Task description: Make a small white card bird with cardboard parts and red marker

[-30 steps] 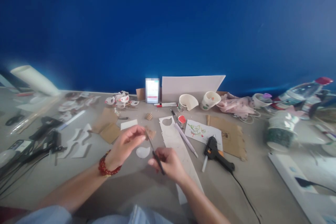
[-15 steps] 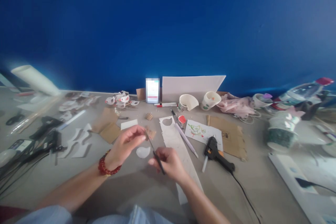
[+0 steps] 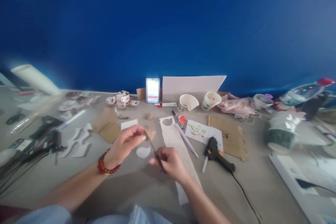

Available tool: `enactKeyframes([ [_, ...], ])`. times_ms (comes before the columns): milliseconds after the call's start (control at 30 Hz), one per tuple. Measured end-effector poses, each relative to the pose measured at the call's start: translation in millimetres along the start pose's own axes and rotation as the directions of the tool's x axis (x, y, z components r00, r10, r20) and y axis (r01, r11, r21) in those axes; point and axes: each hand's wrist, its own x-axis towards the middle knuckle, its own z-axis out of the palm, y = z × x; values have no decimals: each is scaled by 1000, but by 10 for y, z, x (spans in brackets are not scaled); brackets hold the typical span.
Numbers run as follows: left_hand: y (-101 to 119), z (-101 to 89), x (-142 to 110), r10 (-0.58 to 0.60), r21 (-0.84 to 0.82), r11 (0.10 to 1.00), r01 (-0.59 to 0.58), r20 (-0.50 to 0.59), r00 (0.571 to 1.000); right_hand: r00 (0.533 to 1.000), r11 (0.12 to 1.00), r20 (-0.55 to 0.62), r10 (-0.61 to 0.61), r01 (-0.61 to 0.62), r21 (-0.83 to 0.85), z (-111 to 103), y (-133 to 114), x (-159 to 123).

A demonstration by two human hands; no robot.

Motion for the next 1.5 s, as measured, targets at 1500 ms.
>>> enactKeyframes([
  [1500,76,10,-49,228,329,905,-270,161,960,927,894,-106,-361,311,-321,-227,-512,-76],
])
